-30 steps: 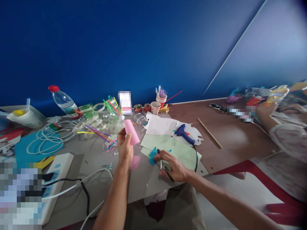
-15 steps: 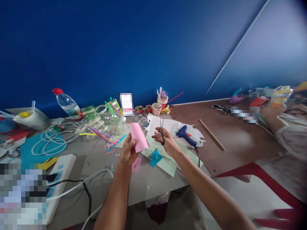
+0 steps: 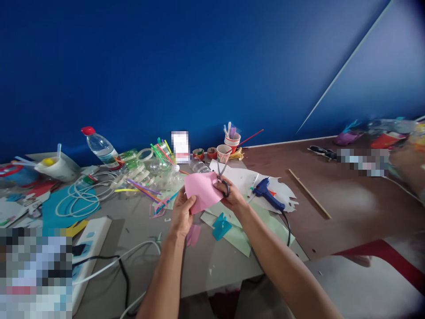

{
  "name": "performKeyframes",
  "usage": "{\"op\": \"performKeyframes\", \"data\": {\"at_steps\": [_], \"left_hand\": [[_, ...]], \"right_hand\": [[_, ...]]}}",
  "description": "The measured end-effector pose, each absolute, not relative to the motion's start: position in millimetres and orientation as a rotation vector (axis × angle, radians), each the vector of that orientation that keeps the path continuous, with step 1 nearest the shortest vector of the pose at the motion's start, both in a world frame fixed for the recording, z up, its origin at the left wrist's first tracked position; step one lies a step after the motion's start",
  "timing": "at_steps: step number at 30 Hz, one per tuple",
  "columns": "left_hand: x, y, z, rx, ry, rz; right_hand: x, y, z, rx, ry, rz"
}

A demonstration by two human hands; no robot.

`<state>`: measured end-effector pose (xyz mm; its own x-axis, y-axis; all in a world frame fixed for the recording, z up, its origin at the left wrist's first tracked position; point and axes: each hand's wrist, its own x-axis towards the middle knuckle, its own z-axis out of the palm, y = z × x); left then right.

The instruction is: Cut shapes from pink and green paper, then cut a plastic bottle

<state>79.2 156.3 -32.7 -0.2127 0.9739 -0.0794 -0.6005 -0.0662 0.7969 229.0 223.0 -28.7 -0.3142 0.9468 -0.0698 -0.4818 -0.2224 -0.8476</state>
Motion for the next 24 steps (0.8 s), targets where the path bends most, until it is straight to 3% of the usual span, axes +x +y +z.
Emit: {"op": "performKeyframes", "data": {"at_steps": [9,24], "left_hand": [[77,161,-43,0.649,1.050,1.697],[74,169,-55,0.836,1.437,1.929]], "right_hand": [[247,238,-41,-0.861,-1.053,1.447],[250,238,-40,-0.832,-1.124,1.346]]}}
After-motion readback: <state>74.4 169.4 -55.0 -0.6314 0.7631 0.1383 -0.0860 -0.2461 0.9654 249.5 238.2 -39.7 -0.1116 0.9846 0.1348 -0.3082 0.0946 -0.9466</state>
